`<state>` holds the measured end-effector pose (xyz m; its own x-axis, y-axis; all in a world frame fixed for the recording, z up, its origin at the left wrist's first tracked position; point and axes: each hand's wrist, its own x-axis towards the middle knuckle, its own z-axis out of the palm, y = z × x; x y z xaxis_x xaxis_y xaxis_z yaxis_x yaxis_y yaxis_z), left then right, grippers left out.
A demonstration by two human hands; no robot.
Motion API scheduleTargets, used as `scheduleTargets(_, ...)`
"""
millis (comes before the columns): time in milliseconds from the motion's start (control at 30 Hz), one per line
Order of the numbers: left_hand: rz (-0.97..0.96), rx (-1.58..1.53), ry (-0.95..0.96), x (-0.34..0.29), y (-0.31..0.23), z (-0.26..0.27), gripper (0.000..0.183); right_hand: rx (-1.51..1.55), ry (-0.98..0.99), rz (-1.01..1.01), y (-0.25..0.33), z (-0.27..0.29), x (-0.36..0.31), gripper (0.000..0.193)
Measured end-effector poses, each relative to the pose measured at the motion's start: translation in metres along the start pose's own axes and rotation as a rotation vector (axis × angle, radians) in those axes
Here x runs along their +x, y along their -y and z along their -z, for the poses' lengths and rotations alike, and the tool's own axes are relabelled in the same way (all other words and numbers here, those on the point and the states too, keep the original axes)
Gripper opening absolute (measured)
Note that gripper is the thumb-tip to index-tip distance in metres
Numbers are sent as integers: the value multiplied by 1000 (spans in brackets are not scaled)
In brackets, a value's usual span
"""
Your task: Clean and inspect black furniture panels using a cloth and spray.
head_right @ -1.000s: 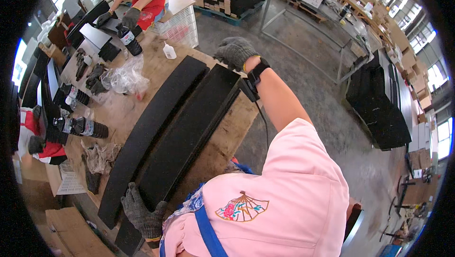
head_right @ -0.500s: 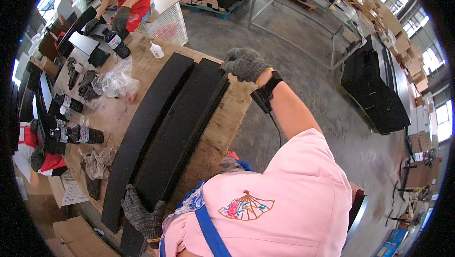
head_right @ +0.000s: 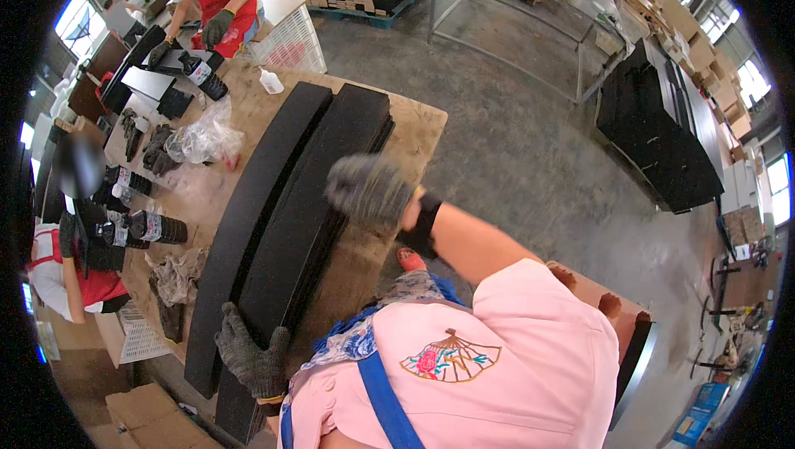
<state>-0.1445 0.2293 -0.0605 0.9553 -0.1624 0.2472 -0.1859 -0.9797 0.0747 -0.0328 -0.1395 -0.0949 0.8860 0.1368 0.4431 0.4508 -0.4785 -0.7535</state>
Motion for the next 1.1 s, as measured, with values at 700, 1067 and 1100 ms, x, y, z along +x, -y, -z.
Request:
scheduleTargets(700,-65,80,-80,3,6,6,110,-125,-102,-104,69,-55,-18,14)
scheduleTargets(1067,-82,-11,65,-11,15,21,105,-231,-7,-195,82,-50,-33,19)
scheduleTargets(1100,-103,-22,48,-11,11,21,103,-226,5,-190,81,-49,-33,19)
